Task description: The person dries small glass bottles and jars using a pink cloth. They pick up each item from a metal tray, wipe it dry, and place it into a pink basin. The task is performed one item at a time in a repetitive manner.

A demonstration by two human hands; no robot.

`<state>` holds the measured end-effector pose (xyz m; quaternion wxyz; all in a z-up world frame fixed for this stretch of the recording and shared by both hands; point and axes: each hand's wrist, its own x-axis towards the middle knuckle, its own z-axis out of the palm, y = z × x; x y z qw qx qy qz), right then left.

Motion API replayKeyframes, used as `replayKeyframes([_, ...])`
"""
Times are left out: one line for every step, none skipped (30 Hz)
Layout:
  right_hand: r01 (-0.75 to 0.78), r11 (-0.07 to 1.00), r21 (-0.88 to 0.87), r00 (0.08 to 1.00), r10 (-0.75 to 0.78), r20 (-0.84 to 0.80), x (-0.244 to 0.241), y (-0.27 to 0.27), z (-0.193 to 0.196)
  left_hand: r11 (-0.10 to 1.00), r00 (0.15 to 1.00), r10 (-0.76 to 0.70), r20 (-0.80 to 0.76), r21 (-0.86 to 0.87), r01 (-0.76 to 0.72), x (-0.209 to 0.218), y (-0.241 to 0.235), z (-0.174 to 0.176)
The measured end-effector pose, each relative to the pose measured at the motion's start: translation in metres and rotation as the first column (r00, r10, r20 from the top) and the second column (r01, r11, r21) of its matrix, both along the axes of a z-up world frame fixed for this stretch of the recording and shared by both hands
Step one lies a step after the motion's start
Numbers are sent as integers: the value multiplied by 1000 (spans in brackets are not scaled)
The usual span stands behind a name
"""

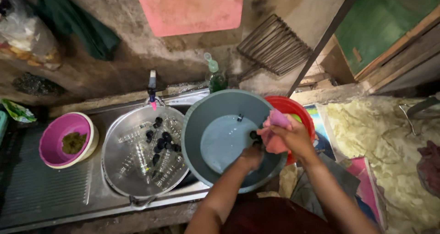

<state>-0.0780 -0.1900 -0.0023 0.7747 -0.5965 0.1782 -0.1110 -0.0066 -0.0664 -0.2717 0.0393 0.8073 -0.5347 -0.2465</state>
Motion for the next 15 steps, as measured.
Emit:
replayKeyframes([-5,1000,-1,1000,5,-3,-2,-3,0,997,999,40,9,-71,-39,0,2,-9])
replayKeyframes([-10,1000,-2,1000,10,-4,-3,-6,1,987,997,80,16,-141,-77,3,4,-16])
replayKeyframes([-15,1000,-3,1000,15,-4,-4,-9,2,971,992,120,21,-211,-113,6,5,-21])
replayKeyframes([-7,1000,7,1000,7,-7,-4,-10,3,961,988,151,33,-241,-139,9,4,-23])
replayKeyframes([1,1000,16,1000,-1,-9,-3,-12,5,949,979,200,28,-254,-187,13,6,-23])
replayKeyframes([7,1000,26,1000,-7,-12,-2,-12,8,934,967,254,4,-261,-244,18,8,-20])
replayKeyframes([4,999,44,1000,-4,-6,0,-12,10,885,915,377,-148,-235,-402,22,10,-15])
replayKeyframes([-1,998,62,1000,1,1,1,-12,13,797,808,494,-320,-204,-568,28,14,-5])
replayKeyframes([-7,997,81,1000,6,8,3,-11,16,679,658,579,-482,-161,-716,35,15,7])
replayKeyframes([-12,992,124,999,8,37,6,-7,18,548,418,552,-722,-64,-834,41,20,22])
replayKeyframes([-19,986,167,998,8,66,10,-3,18,380,75,422,-904,101,-919,47,24,39])
replayKeyframes([-29,977,211,995,10,94,15,2,18,221,-252,231,-940,303,-927,53,30,59])
replayKeyframes([-5,988,151,998,-5,69,20,9,15,196,-365,70,-928,372,-907,57,35,79])
replayKeyframes([14,996,90,999,-18,44,26,18,10,169,-470,-88,-879,451,-876,58,39,100])
replayKeyframes([33,999,28,999,-33,21,31,26,4,157,-535,-212,-818,512,-845,56,40,120])
